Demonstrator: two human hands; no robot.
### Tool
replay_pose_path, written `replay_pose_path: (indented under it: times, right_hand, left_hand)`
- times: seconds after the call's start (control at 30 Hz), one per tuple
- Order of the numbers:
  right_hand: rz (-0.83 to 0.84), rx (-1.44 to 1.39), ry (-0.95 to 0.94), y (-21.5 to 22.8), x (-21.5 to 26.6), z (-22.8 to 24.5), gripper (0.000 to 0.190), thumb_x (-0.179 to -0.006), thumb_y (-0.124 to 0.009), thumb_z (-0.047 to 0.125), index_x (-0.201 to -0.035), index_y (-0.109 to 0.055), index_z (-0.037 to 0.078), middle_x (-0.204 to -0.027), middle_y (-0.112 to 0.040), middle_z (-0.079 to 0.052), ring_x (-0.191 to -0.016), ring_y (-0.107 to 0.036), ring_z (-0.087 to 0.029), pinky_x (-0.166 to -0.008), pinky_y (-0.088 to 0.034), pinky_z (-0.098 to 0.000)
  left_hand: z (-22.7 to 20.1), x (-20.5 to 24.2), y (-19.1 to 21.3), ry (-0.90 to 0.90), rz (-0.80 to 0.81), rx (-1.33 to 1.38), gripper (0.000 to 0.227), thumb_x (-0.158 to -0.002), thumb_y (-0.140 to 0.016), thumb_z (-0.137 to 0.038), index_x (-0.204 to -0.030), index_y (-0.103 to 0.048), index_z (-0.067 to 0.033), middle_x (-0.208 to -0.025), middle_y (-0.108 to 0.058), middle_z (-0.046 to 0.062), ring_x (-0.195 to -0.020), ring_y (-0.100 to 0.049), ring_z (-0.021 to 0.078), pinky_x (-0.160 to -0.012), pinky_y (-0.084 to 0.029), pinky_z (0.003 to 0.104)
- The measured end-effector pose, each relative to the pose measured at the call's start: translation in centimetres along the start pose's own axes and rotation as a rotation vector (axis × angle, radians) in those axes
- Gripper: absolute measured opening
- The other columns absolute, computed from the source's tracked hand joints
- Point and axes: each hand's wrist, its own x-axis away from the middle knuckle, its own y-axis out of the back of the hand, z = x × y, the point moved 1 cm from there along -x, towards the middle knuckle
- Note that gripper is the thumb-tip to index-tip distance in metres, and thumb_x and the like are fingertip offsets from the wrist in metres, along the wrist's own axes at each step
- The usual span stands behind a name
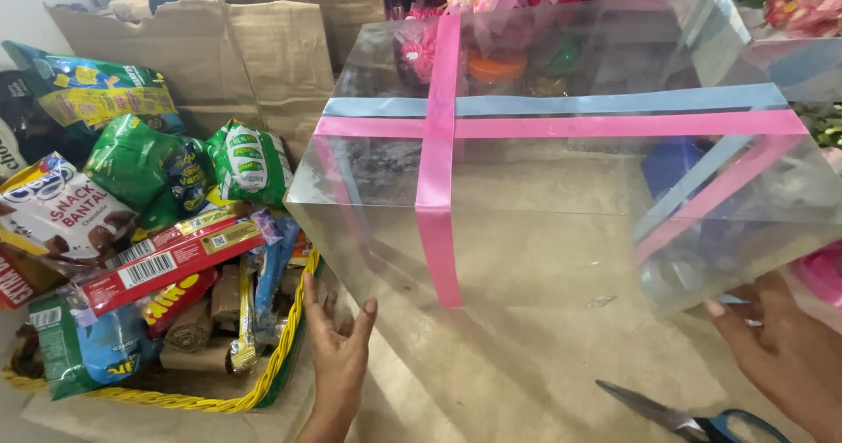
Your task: Applying decorative pink and blue ribbons to a clear plastic gift box using scissors and adhesive.
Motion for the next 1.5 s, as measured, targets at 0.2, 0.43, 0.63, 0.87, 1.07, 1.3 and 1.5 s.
replay_pose_path:
  times: [0.2, 0.43, 0.63, 0.87, 1.07, 1.3, 1.5]
  right_hand:
    - [0.043, 0.178, -0.021, -2.8, -1.6, -3.4, 0.060, -0.094, -0.048, 0.055, -0.141, -0.050, 0.018, -0.139, -0.071, 0.005, -0.121, -0.073, -0.026, -0.099, -0.053, -0.0463]
    - [-0.094, -0.103, 0.010, -3.5, -1.7, -6.4, 0.042, -0.098, -0.059, 0.040, -0.127, -0.063, 0.010, -0.123, -0.080, -0.009, -0.111, -0.075, -0.036, -0.094, -0.052, -0.0471]
    - [-0.037, -0.159, -0.056, -2.3, -1.0, -3.6, 0.052, -0.098, -0.057, 0.036, -0.143, -0.051, 0.012, -0.132, -0.072, -0.009, -0.116, -0.070, -0.034, -0.096, -0.049, -0.0477]
    - [-0.101, 0.027, 0.135, -0.7, -7.6, -12.4, 0.032, -0.098, -0.059, 0.030, -0.124, -0.070, 0.013, -0.112, -0.081, -0.011, -0.106, -0.077, -0.029, -0.091, -0.054, -0.0412]
    - [-0.116, 0.375, 0.175, 2.3, -10.8, -10.2, 0.037, -0.102, -0.048, 0.038, -0.127, -0.068, 0.020, -0.123, -0.076, -0.005, -0.118, -0.068, -0.024, -0.099, -0.049, -0.0351]
    - [0.106, 0.566, 0.141, -0.8, -9.5, -6.4, 0.073, -0.076, -0.061, 0.049, -0.147, -0.051, 0.035, -0.154, -0.054, 0.006, -0.142, -0.055, -0.027, -0.101, -0.060, -0.0426]
    - [0.039, 0.171, 0.074, 1.6, -7.8, -5.8, 0.069, -0.085, -0.051, 0.039, -0.153, -0.049, 0.027, -0.153, -0.057, -0.007, -0.141, -0.052, -0.032, -0.102, -0.049, -0.0476]
  left_hand:
    - [-1.1, 0.8, -1.5, 0.081, 0.178, 0.000, 0.088, -0.081, -0.069, -0.029, -0.161, -0.032, -0.0221, -0.151, -0.058, 0.003, -0.136, -0.059, 0.0179, -0.113, -0.046, 0.034]
    - [-0.2, 2.5, -1.0, 0.095, 0.235, -0.080, 0.092, -0.083, -0.069, -0.030, -0.163, -0.024, -0.0258, -0.157, -0.052, 0.002, -0.140, -0.056, 0.0211, -0.117, -0.045, 0.036]
    - [0.7, 3.2, -0.6, 0.078, 0.274, -0.324, 0.115, -0.080, -0.073, -0.045, -0.166, 0.001, -0.0239, -0.171, -0.027, 0.003, -0.158, -0.027, 0.0170, -0.123, -0.027, 0.034]
    - [2.1, 2.8, -0.7, -0.088, 0.198, -0.258, 0.108, -0.082, -0.072, -0.031, -0.166, -0.006, -0.0158, -0.165, -0.036, 0.009, -0.150, -0.040, 0.0195, -0.119, -0.032, 0.037]
    - [2.1, 3.7, -0.9, -0.141, 0.133, -0.292, 0.106, -0.079, -0.073, -0.029, -0.165, -0.012, -0.0178, -0.166, -0.034, 0.007, -0.151, -0.038, 0.0222, -0.117, -0.035, 0.045]
    - [1.5, 5.0, -0.6, -0.233, -0.040, -0.286, 0.097, -0.079, -0.072, -0.023, -0.163, -0.023, -0.0128, -0.165, -0.036, 0.010, -0.150, -0.040, 0.0262, -0.111, -0.041, 0.047]
    - [0.6, 6.8, -0.4, -0.463, -0.179, -0.208, 0.084, -0.083, -0.069, -0.009, -0.158, -0.033, -0.0019, -0.164, -0.040, 0.016, -0.144, -0.048, 0.0296, -0.107, -0.046, 0.042]
